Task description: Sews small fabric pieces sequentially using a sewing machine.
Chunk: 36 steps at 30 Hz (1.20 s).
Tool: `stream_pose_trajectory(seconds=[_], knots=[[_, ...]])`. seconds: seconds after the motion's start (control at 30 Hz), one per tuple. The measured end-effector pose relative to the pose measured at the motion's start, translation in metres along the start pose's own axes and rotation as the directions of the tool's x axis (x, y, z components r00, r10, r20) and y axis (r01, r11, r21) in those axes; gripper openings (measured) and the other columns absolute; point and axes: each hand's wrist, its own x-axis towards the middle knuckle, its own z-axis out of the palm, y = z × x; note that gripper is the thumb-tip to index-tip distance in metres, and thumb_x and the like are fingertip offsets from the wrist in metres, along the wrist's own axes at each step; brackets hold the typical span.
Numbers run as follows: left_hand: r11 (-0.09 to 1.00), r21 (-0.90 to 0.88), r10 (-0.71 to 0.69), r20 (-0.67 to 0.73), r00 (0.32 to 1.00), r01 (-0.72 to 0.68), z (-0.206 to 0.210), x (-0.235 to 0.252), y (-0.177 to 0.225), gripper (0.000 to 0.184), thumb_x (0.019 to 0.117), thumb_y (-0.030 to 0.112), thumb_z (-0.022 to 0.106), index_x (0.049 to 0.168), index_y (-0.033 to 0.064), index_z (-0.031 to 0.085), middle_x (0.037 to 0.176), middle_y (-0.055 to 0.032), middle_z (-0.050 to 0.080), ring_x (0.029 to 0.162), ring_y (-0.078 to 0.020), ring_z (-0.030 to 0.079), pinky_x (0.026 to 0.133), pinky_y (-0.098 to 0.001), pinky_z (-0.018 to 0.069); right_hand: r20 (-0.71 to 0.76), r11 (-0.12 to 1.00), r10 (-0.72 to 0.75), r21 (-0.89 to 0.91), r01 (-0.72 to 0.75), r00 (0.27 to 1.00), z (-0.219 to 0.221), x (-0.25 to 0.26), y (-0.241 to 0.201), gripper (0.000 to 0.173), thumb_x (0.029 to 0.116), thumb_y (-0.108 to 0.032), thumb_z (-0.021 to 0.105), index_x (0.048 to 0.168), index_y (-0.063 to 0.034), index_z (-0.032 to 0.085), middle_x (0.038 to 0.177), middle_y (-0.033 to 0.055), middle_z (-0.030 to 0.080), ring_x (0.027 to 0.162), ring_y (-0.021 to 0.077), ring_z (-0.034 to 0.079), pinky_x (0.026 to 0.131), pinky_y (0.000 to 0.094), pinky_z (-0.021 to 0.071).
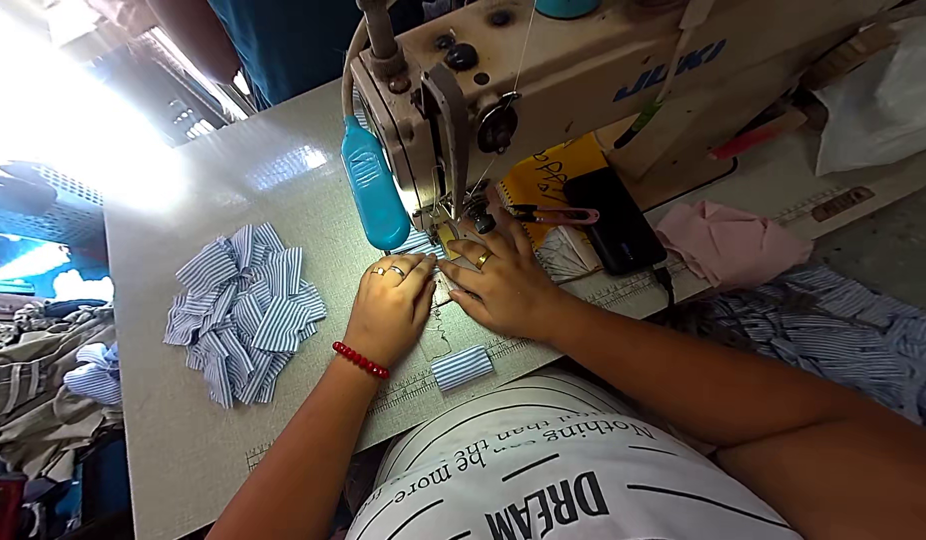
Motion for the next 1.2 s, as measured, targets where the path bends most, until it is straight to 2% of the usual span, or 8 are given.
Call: stream_pose_trajectory(seconds=[0.13,0.3,0.47,0.9,1.2], knots=[[1.0,-0.008,-0.02,0.008,1.0,0.02,0.001,0.0,-0.001,0.037,0.1036,0.024,0.049,0.127,0.0059,0.072,0.131,-0.0125,0.069,0.125,-0.0302,0.063,0.108,-0.0497,0.046,0.011,1.0,0.01,0.008,-0.011,1.0,0.0,0.0,0.0,0.047,0.1037,-0.043,0.042,0.138,-0.0229,0.067,0.148,0.0106,0.058,0.151,0.037,0.035,0.12,0.0721,0.0084],[0.998,0.033,-0.048,0.021,0.999,0.048,-0.001,-0.001,0.001,0.038,0.1041,0.027,0.047,0.128,0.0102,0.072,0.133,-0.0085,0.069,0.124,-0.0287,0.063,0.102,-0.0531,0.045,0.027,0.999,0.027,0.017,-0.027,0.999,-0.002,0.0,-0.001,0.046,0.1032,-0.043,0.044,0.138,-0.0243,0.067,0.148,0.0101,0.058,0.151,0.0371,0.035,0.12,0.0722,0.0093],[0.998,0.044,-0.051,0.015,0.999,0.05,-0.001,-0.002,0.001,0.038,0.1042,0.028,0.047,0.127,0.0113,0.073,0.132,-0.0083,0.069,0.124,-0.0285,0.063,0.1,-0.0542,0.0443,0.025,0.999,0.029,0.019,-0.029,0.999,-0.002,0.0,-0.002,0.046,0.1031,-0.043,0.044,0.139,-0.0248,0.067,0.147,0.01,0.059,0.151,0.0375,0.034,0.12,0.073,0.0085],[0.993,0.088,-0.087,0.071,0.994,0.08,-0.004,0.004,-0.002,0.044,0.1055,0.034,0.043,0.133,0.0124,0.07,0.138,-0.0086,0.066,0.129,-0.0295,0.059,0.102,-0.0564,0.0418,0.054,0.998,0.061,0.004,-0.061,0.997,-0.002,0.001,-0.002,0.052,0.1039,-0.047,0.041,0.147,-0.0234,0.059,0.154,0.0108,0.052,0.152,0.0363,0.032,0.119,0.0737,0.0044],[0.989,0.13,-0.089,0.114,0.989,0.074,-0.007,0.01,-0.01,0.048,0.1077,0.04,0.038,0.137,0.0145,0.067,0.141,-0.0076,0.064,0.13,-0.0283,0.058,0.104,-0.0562,0.0397,-0.068,0.999,0.026,0.035,-0.024,0.997,0.001,-0.003,0.0,0.043,0.1031,-0.039,0.045,0.13,-0.0191,0.071,0.143,0.0117,0.061,0.146,0.0382,0.041,0.119,0.071,0.0158]])
